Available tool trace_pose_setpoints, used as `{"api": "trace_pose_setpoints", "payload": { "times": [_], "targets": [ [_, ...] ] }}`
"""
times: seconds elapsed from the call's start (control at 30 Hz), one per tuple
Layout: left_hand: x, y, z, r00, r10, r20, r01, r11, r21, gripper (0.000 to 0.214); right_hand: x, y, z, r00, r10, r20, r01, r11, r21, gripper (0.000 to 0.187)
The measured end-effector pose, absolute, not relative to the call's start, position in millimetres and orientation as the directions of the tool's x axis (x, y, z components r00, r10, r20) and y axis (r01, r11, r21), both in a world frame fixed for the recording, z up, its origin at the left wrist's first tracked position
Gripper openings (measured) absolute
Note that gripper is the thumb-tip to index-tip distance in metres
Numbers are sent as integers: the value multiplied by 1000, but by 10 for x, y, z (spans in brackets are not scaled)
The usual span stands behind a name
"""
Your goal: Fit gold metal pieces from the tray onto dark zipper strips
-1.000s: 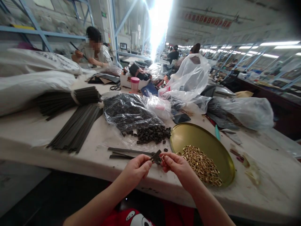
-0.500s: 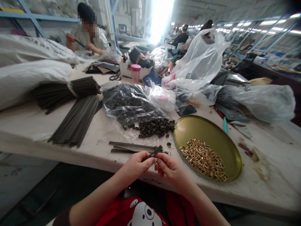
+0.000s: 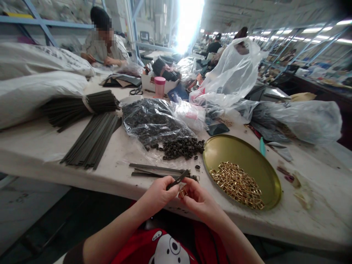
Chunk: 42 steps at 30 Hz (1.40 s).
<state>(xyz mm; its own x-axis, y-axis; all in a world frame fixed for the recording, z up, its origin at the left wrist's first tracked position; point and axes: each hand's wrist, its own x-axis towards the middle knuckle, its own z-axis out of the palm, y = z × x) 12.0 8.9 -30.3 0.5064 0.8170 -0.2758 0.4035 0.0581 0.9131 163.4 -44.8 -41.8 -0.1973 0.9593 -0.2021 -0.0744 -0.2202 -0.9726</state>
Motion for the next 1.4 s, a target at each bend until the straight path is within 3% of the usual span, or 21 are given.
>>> {"api": "trace_pose_setpoints", "payload": {
  "times": [0.33, 0.6, 0.87, 1.17, 1.4],
  "targets": [
    [58, -4, -275, 515, 823, -240, 441, -14, 898, 22, 1649, -518, -507, -230, 953, -195, -259, -253, -932, 44],
    [30, -26, -260, 528, 813, -245, 447, -21, 894, 21, 1574, -596, -439, -165, 961, -222, -300, -263, -917, 46],
    [3, -21, -278, 529, 809, -257, 443, -4, 897, 23, 1580, -630, -415, -212, 947, -241, -285, -296, -912, 45],
    [47, -55, -285, 517, 807, -285, 503, -17, 864, 23, 1506, -604, -448, -155, 955, -253, -296, -289, -911, 39],
    [43, -44, -315, 547, 781, -300, 527, -43, 849, 20, 1528, -575, -468, -70, 972, -222, -165, -231, -959, 33]
  ]
}}
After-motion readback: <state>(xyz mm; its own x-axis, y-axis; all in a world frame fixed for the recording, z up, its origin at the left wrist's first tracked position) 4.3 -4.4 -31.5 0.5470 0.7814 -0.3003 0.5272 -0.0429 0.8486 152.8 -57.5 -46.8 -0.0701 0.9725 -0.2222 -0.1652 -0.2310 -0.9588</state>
